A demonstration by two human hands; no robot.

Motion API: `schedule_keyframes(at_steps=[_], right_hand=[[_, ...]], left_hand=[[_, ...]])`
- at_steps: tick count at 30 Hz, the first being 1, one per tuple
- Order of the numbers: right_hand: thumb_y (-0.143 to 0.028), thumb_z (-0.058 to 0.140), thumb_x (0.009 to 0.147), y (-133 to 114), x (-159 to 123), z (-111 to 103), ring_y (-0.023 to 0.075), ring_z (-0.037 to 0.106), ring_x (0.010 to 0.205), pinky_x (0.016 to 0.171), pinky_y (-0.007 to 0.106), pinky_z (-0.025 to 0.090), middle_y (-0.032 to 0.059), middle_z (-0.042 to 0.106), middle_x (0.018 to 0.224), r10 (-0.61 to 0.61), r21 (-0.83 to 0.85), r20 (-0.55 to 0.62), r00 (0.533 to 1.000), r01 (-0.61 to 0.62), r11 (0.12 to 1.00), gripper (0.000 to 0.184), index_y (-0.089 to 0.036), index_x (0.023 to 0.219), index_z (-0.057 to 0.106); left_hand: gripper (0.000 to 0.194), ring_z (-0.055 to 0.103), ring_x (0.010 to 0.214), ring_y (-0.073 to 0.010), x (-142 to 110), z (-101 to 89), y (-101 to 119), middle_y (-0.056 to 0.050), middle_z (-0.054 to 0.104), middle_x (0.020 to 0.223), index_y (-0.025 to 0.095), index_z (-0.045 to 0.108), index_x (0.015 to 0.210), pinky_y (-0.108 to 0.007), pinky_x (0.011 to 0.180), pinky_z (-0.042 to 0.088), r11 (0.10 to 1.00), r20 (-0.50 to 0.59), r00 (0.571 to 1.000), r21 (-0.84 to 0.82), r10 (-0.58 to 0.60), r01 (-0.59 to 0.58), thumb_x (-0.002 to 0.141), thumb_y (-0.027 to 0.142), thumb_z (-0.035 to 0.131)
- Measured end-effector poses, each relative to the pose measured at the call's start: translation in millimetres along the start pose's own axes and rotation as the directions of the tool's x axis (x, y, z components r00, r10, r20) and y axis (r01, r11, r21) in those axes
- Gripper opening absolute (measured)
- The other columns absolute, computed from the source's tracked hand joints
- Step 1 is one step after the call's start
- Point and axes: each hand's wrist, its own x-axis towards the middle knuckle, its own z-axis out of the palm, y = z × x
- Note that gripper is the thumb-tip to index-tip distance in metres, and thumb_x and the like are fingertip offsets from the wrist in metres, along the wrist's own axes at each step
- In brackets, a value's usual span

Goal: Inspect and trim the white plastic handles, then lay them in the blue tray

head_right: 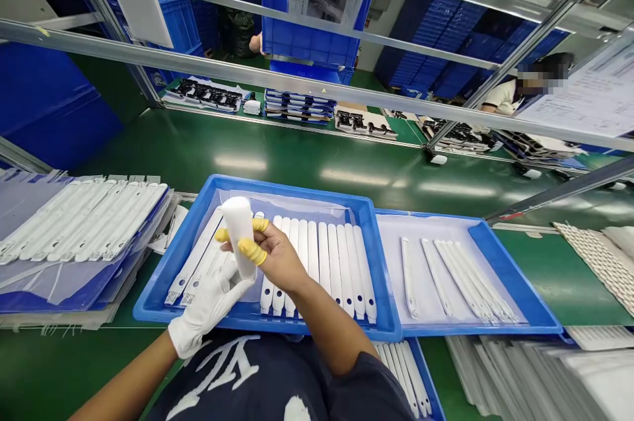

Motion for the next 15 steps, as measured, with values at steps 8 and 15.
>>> schedule_keyframes(at_steps=[8, 15], right_hand=[[-0.002, 0.046, 0.092, 68, 6, -29, 0.0315, 0.061, 0.119, 0.09, 0.044, 0.056, 0.0246, 0.06, 0.135, 0.397, -0.928, 0.022, 0.918, -0.129, 0.348, 0.043, -0.009, 0.133, 0.059], [0.004, 0.05, 0.087, 76, -2, -29, 0.0283, 0.059, 0.112, 0.086, 0.039, 0.051, 0.0166, 0.065, 0.127, 0.534, -0.959, 0.283, 0.797, 0.224, 0.173, 0.035, -0.012, 0.113, 0.069]], left_hand=[[0.046, 0.071, 0.074, -0.0205, 7, 1.2, -14, -0.006, 0.074, 0.089, 0.019, 0.053, 0.144, -0.035, 0.081, 0.056, 0.842, 0.093, 0.983, 0.532, -0.157, 0.084, 0.099, 0.027, 0.048], [0.03, 0.071, 0.092, -0.0226, 29, 11.0, -37, -0.009, 0.072, 0.106, 0.015, 0.063, 0.125, -0.044, 0.086, 0.058, 0.778, 0.116, 0.928, 0.587, -0.353, 0.223, 0.099, 0.03, 0.061]])
